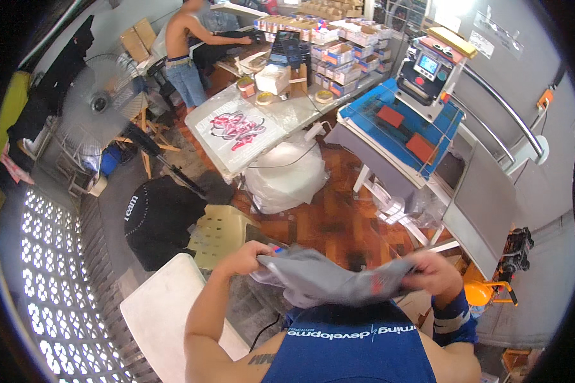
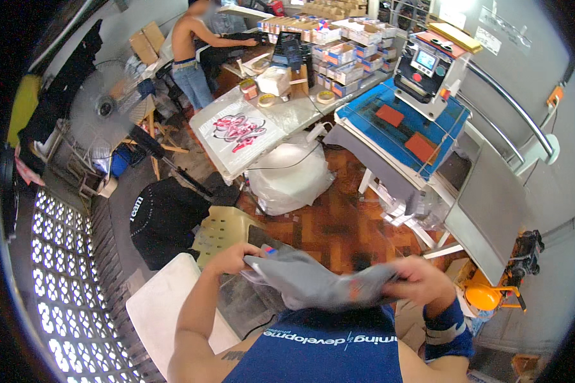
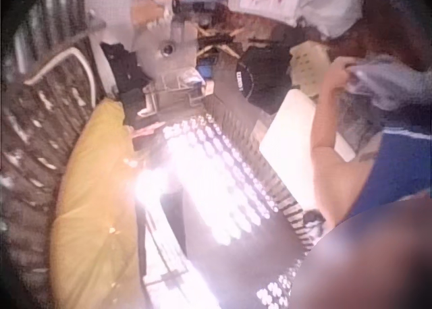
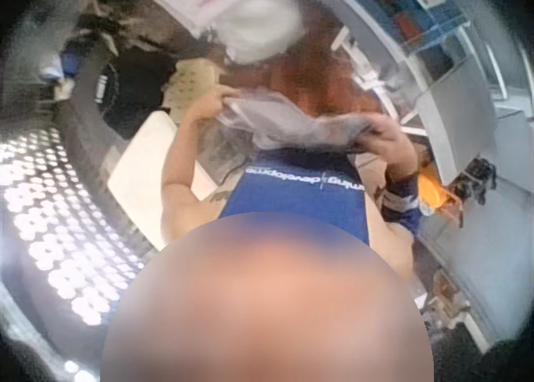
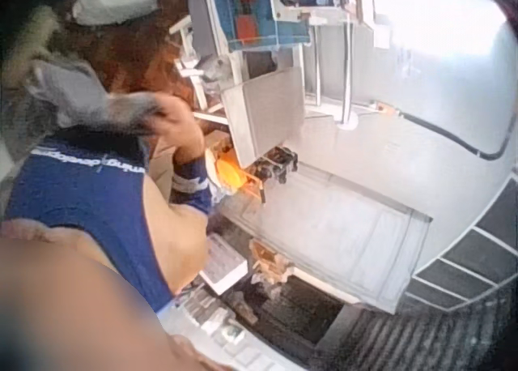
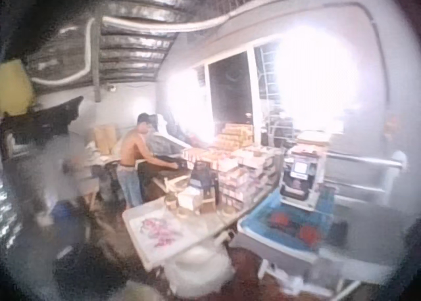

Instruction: The person places gray t-shirts on a heat press, aligns printed transfer sheets, and operates the press to apply the designs. They repeat this process for multiple shirts, stacking finished items on a nearby table.

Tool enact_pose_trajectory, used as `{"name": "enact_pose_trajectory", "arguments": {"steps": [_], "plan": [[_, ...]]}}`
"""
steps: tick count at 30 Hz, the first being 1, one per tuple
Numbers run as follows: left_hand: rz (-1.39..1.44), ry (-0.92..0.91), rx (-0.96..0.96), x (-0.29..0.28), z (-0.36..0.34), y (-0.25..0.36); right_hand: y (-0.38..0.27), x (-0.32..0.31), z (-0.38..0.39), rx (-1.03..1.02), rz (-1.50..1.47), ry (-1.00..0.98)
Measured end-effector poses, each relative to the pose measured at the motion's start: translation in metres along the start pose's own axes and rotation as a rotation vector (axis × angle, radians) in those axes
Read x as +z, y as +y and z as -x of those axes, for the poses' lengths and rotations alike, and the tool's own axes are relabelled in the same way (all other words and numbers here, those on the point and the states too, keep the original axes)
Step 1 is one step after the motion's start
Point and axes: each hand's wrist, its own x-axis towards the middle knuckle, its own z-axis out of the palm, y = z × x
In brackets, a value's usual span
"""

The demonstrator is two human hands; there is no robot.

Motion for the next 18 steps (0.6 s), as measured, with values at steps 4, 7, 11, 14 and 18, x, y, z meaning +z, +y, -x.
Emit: {"name": "enact_pose_trajectory", "arguments": {"steps": [4,7,11,14,18], "plan": [[0.979,-0.499,-0.222,0.035,-0.079,0.012,0.029,-0.025,0.065,-0.097,-0.500,0.768],[0.155,-0.761,-0.335,0.142,-0.155,0.003,0.049,-0.034,0.102,-0.163,-0.385,0.837],[-0.355,-0.571,0.133,0.223,-0.223,0.006,0.076,-0.069,0.145,-0.040,-0.270,0.773],[-0.233,-0.139,0.054,0.193,-0.245,0.043,0.098,-0.112,0.177,0.023,-0.171,0.794],[-0.532,0.204,0.099,0.161,-0.249,0.102,0.151,-0.162,0.211,0.334,0.126,0.691]]}}
